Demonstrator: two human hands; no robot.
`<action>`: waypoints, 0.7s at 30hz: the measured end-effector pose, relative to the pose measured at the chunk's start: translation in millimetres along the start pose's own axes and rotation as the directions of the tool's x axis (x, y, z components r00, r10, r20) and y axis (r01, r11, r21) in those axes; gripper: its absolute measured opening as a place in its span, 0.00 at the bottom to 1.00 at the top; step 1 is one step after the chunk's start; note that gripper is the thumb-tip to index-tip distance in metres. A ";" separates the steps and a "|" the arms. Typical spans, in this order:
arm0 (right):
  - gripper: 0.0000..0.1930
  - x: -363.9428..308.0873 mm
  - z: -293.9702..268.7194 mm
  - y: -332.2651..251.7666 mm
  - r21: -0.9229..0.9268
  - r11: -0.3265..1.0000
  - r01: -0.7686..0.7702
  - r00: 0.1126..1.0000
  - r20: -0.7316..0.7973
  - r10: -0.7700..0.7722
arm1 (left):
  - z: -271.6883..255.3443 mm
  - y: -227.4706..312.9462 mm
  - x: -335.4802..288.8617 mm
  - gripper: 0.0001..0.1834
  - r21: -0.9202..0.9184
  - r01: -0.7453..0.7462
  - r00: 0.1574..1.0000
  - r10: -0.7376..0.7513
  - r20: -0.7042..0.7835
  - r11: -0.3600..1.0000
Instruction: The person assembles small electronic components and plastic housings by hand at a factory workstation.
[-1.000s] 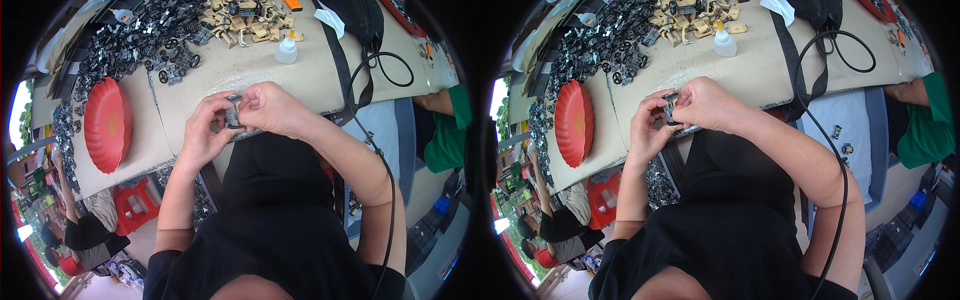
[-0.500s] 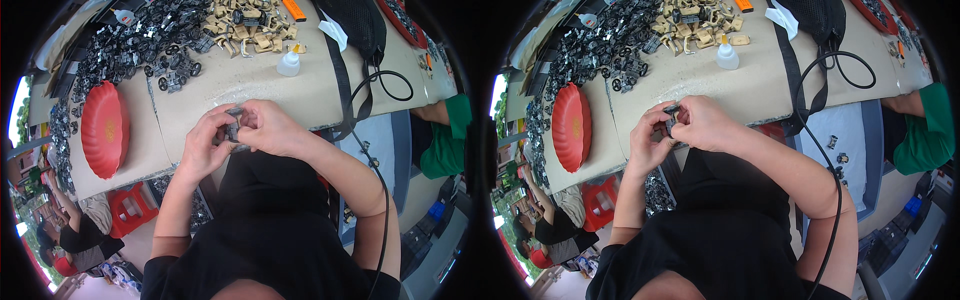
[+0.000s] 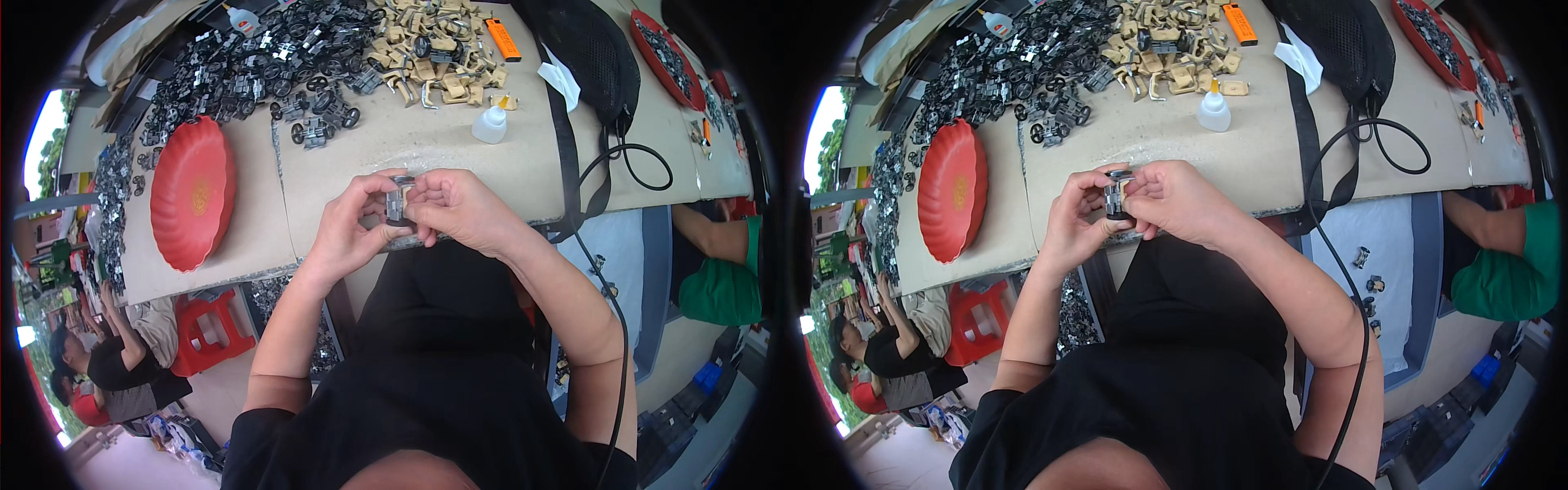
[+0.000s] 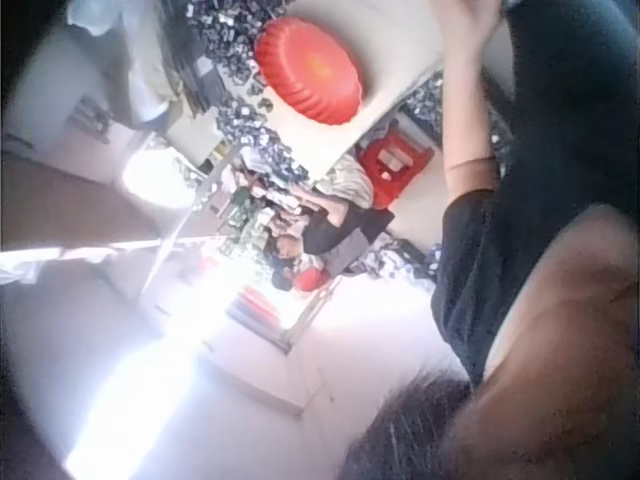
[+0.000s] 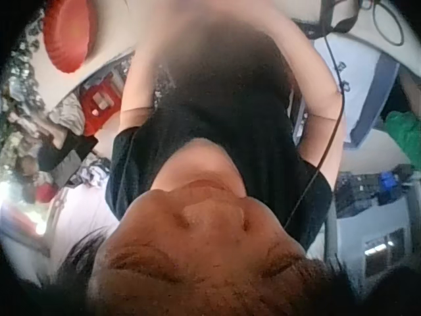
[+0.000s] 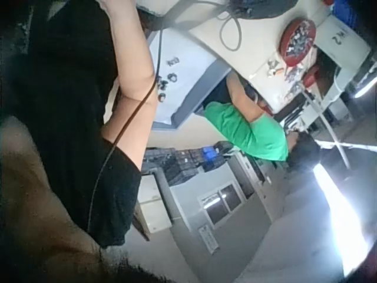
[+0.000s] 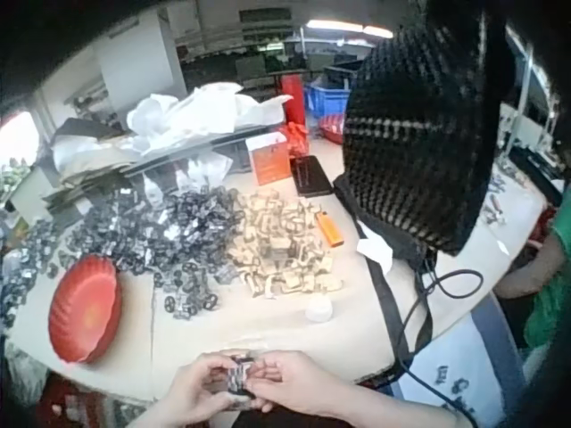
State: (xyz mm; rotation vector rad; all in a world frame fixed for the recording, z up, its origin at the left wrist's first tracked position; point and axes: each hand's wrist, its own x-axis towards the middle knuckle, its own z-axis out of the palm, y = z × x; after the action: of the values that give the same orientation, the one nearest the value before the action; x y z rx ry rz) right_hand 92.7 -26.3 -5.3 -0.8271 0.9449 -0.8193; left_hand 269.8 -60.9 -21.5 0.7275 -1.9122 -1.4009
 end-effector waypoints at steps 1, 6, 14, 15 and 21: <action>0.10 0.5 -0.8 1.6 -0.005 1.000 0.000 1.000 0.004 0.000 | 0.3 -0.5 0.5 0.25 0.001 -0.003 1.000 0.003 -0.006 1.000; 0.13 0.0 3.1 3.8 0.074 0.996 0.042 0.993 -0.110 -0.034 | 2.9 -4.5 -1.1 0.26 -0.026 -0.001 0.991 -0.003 -0.134 1.000; 0.14 -13.7 15.1 13.4 -0.328 0.915 0.236 0.930 -0.196 -0.310 | 9.3 -6.2 -1.4 0.27 0.301 -0.100 0.964 0.167 -0.209 0.948; 0.13 -14.7 14.0 12.6 -0.413 0.856 0.310 0.897 -0.172 -0.408 | 8.9 -5.5 -1.2 0.27 0.289 -0.112 0.968 0.169 -0.183 0.951; 0.07 -12.6 -11.8 18.1 -0.500 0.758 0.419 0.826 -0.137 -0.547 | 6.8 5.5 5.1 0.25 0.115 -0.018 0.997 0.026 -0.074 0.993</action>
State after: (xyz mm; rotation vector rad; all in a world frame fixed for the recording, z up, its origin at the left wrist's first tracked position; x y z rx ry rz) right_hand 81.5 -10.1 -20.8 -1.4371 1.2143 -1.2171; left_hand 261.1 -59.1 -16.8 0.7996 -1.9474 -1.2417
